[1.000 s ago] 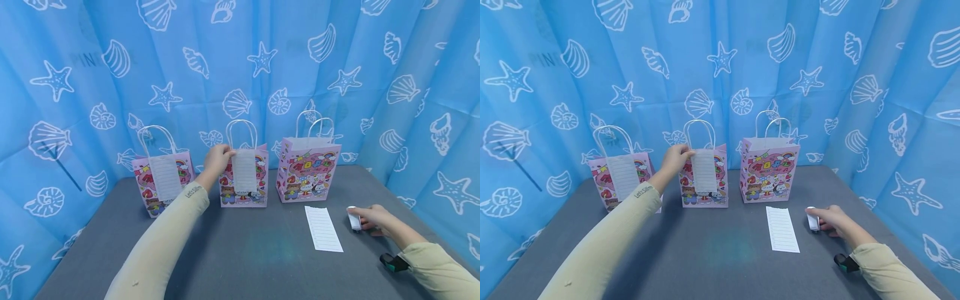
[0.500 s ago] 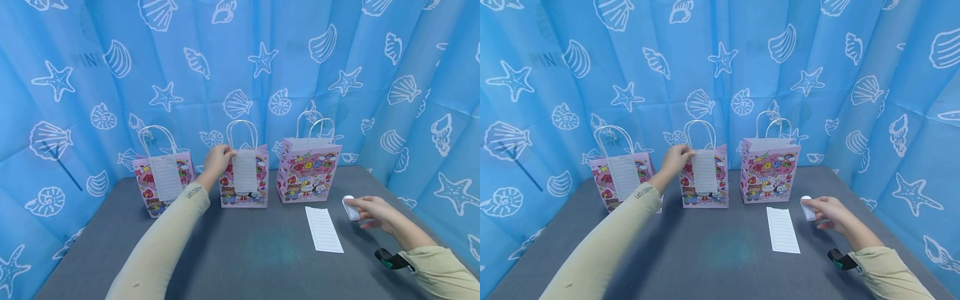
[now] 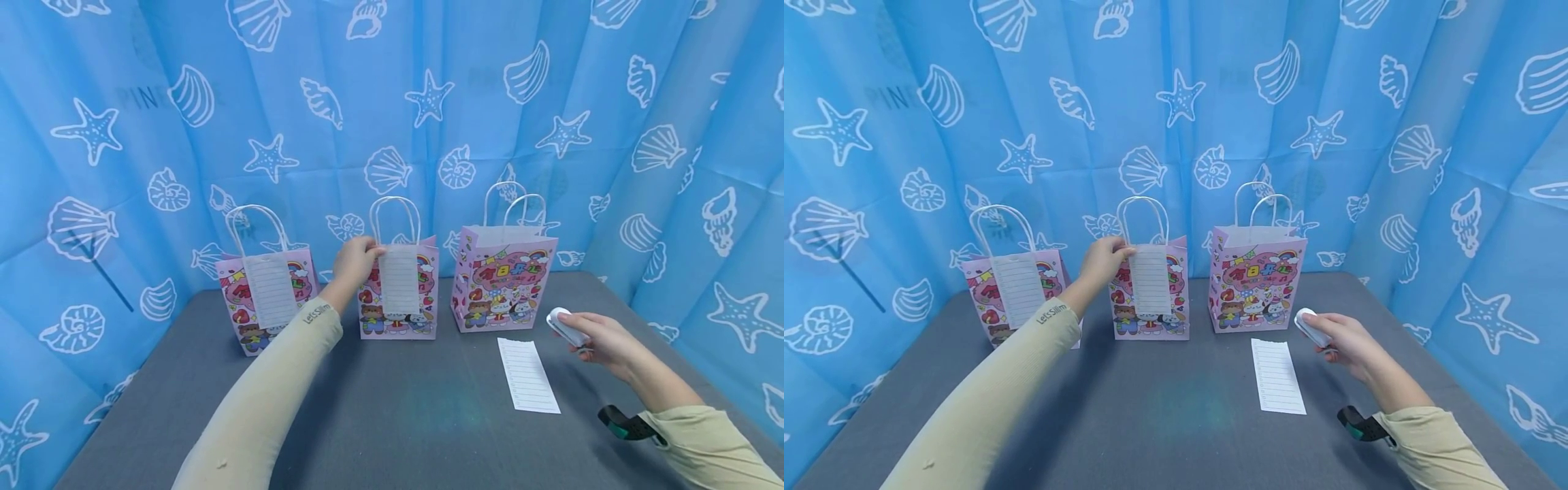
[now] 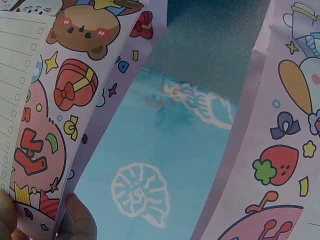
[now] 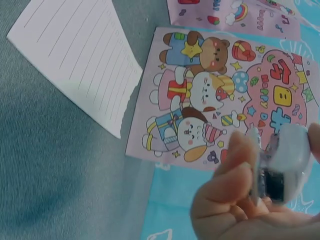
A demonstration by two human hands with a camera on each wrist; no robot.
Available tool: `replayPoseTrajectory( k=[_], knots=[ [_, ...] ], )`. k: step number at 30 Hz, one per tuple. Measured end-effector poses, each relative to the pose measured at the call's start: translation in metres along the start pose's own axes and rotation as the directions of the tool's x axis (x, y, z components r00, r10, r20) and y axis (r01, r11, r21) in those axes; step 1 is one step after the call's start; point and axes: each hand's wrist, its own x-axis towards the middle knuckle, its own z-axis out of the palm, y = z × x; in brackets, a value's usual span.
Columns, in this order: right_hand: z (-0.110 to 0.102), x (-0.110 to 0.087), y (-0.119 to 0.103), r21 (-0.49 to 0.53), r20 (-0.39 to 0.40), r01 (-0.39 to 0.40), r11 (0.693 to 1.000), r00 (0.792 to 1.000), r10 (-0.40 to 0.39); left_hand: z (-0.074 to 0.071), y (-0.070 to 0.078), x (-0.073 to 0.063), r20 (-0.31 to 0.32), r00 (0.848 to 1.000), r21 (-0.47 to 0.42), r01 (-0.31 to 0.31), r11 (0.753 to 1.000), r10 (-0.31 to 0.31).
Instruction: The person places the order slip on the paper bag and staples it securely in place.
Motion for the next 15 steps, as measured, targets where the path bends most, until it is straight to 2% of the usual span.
replayPoseTrajectory(
  k=[7, 15],
  knots=[
    [0.008, 0.004, 0.000, 0.119, -0.049, 0.040, 0.992, 0.998, -0.035, -0.001, 0.002, -0.002, 0.006, 1.000, -0.002, 0.001, 1.000, -0.001],
    [0.016, 0.008, -0.002, 0.295, -0.109, 0.109, 0.949, 0.991, -0.080, -0.003, 0.002, -0.002, 0.019, 1.000, -0.010, 0.001, 1.000, -0.001]
  ],
)
